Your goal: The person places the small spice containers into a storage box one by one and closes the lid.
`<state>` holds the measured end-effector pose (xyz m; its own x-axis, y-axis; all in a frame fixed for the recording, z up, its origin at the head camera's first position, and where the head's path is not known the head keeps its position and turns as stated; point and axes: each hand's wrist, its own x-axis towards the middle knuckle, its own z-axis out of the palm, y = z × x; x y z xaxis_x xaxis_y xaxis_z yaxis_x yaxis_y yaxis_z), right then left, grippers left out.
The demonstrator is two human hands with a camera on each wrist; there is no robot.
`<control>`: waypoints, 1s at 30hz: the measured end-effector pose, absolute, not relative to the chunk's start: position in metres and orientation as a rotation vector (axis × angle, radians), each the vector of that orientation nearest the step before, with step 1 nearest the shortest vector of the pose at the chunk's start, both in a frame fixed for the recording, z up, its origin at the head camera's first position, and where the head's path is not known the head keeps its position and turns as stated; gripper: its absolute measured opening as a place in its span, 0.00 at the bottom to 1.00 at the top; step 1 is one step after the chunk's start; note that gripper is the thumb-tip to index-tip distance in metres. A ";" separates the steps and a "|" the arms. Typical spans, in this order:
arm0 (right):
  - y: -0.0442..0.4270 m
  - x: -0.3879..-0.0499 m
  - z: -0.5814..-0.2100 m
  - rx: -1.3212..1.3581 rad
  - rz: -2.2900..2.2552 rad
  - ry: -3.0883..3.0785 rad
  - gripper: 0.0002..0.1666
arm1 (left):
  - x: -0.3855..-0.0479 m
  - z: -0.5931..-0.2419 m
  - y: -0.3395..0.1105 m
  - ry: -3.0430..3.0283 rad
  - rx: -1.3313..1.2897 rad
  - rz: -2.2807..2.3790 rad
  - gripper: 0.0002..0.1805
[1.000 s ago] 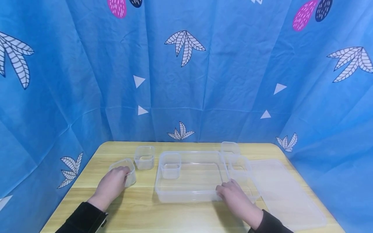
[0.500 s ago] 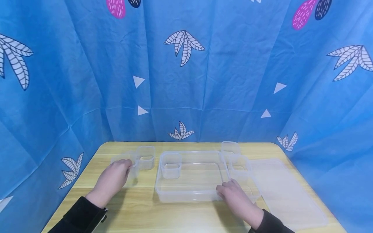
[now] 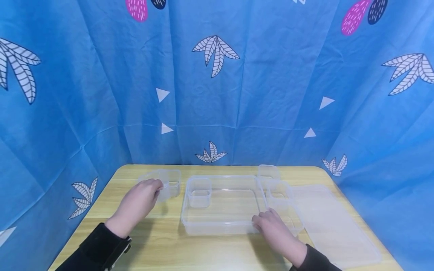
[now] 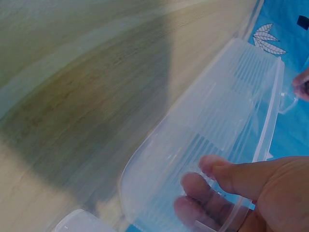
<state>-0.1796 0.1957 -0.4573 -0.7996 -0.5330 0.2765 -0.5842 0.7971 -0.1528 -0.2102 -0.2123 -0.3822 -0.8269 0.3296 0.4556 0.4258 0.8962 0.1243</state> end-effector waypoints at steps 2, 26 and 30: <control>0.196 -0.180 -0.457 0.879 0.341 -2.763 0.07 | -0.210 -0.379 -0.208 -2.617 -0.574 -0.307 0.07; 0.194 -0.179 -0.457 0.871 0.362 -2.735 0.08 | -0.230 -0.371 -0.143 -2.590 -0.719 -0.349 0.07; 0.194 -0.180 -0.459 0.867 0.381 -2.722 0.09 | -0.231 -0.370 -0.130 -2.613 -0.744 -0.373 0.06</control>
<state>-0.1801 0.1935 -0.4592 -0.7888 -0.5246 0.3203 -0.5924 0.7878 -0.1686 -0.2313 -0.1298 -0.3697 -0.7800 0.4441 0.4408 0.5497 0.8229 0.1436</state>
